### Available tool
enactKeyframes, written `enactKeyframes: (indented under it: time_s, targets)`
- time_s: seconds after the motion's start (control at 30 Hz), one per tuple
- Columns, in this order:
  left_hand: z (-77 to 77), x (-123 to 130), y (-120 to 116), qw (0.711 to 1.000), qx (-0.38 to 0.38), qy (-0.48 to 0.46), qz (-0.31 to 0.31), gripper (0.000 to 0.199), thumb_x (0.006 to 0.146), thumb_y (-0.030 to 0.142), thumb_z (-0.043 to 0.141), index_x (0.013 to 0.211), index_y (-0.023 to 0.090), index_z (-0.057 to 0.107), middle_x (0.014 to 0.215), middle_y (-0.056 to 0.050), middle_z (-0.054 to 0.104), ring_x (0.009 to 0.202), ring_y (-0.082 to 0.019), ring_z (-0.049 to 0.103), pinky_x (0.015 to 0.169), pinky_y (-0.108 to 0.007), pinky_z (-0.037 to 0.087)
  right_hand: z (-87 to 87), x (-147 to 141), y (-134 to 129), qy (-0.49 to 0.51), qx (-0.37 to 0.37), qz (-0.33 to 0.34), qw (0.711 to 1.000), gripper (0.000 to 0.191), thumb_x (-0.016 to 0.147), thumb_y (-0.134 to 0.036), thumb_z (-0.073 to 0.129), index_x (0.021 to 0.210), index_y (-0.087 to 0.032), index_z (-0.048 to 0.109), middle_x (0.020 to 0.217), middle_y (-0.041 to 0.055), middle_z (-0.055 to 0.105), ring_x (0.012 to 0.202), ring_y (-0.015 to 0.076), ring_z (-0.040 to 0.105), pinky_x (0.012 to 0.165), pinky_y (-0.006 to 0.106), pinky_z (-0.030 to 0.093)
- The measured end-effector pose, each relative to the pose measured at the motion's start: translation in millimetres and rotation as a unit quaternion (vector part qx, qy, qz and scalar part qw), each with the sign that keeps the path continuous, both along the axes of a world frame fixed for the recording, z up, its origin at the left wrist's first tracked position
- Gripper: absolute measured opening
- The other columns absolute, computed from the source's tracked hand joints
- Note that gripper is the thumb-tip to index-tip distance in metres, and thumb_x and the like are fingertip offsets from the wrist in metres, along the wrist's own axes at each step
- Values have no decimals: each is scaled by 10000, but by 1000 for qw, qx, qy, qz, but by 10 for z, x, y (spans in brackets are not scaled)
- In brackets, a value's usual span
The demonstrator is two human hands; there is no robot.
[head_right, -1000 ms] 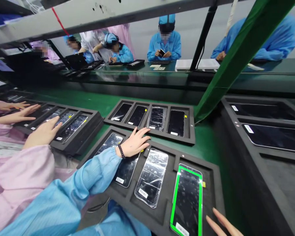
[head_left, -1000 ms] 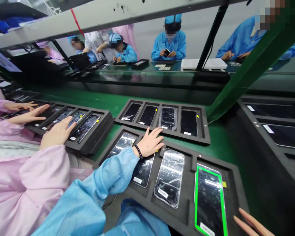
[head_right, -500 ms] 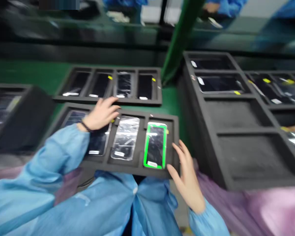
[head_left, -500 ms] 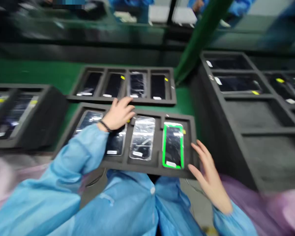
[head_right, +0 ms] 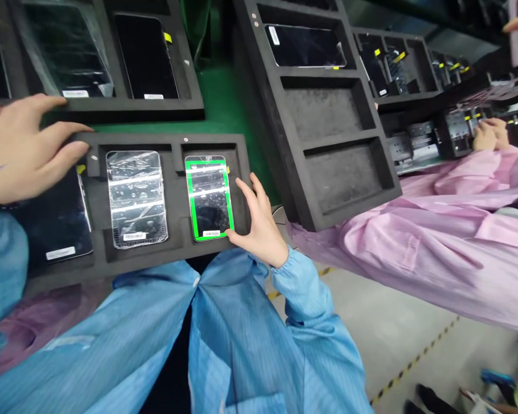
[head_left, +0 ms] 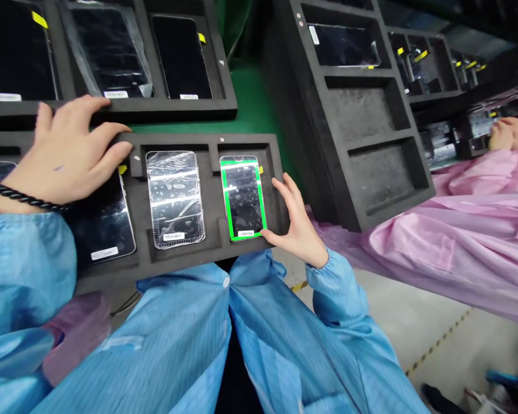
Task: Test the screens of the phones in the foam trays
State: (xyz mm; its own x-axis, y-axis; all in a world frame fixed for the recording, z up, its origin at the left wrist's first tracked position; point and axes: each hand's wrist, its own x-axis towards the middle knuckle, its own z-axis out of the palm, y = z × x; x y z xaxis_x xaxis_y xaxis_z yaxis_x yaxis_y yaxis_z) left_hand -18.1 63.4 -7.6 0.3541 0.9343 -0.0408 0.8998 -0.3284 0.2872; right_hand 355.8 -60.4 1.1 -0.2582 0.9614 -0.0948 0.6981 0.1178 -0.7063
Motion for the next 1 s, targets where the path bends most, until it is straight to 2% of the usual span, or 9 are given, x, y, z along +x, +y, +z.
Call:
enactKeyframes:
  time_s: [0.17,0.3,0.43,0.53,0.63,0.73,0.83,0.93,1.0]
  targets:
    - [42,38,-18,999,-15,-33,-1,885,959,688,74,1383,68,541,1652,-134,217,1519,-422,179,1189,-618,13,37,25,128,-65,-6,29,997,1042,757,-417,810,1593,-264,206,1689,174,105,1563,386,155,1225,643,230]
    - [35,28,-34,999,-10,-40,2,856,968,647,119,1407,32,522,1650,-139,222,1518,-423,174,1206,-584,6,97,55,198,-103,-10,67,992,1044,780,-394,785,1605,-272,155,1689,173,87,1549,407,175,1207,661,239]
    - [13,10,-32,999,0,-40,8,798,955,635,144,1422,128,547,1666,-101,225,1522,-410,198,1233,-584,40,152,76,229,-120,-34,84,989,1041,771,-314,765,1605,-285,143,1696,165,56,1545,407,183,1194,658,266]
    - [1,8,-32,999,0,-38,11,743,956,590,162,1430,163,544,1672,-85,215,1529,-395,188,1243,-583,36,176,89,242,-109,-40,86,990,1020,777,-328,754,1603,-298,156,1700,144,67,1558,399,155,1201,665,263]
    - [-1,11,-39,999,-5,-42,14,738,959,580,159,1429,161,544,1672,-82,209,1530,-396,177,1243,-583,22,209,92,245,-56,-32,68,996,927,825,-387,729,1591,-280,218,1690,139,149,1566,360,167,1203,608,328]
    - [12,14,-40,999,-10,-42,19,754,959,592,153,1424,147,545,1666,-97,214,1527,-401,178,1240,-588,14,266,66,226,5,6,13,1000,753,904,-410,661,1556,-265,314,1658,129,268,1525,313,306,1160,516,436]
    - [30,17,-29,999,-11,-35,13,788,963,610,133,1411,113,547,1658,-134,221,1523,-413,187,1232,-608,13,317,27,198,36,61,-11,997,547,981,-377,561,1496,-252,426,1574,112,438,1453,274,433,1129,469,475]
    - [30,16,-9,1000,-6,-30,0,829,969,645,84,1376,105,564,1653,-157,227,1521,-424,196,1214,-642,32,326,12,201,0,113,4,994,348,1027,-327,468,1340,-243,597,1453,94,584,1359,259,537,1130,481,461]
    - [14,10,3,1000,2,-28,-4,837,975,654,65,1351,105,573,1647,-172,236,1519,-429,206,1200,-669,49,311,10,232,-63,162,6,985,309,1040,-313,430,1185,-239,692,1386,89,640,1293,264,582,1111,500,464]
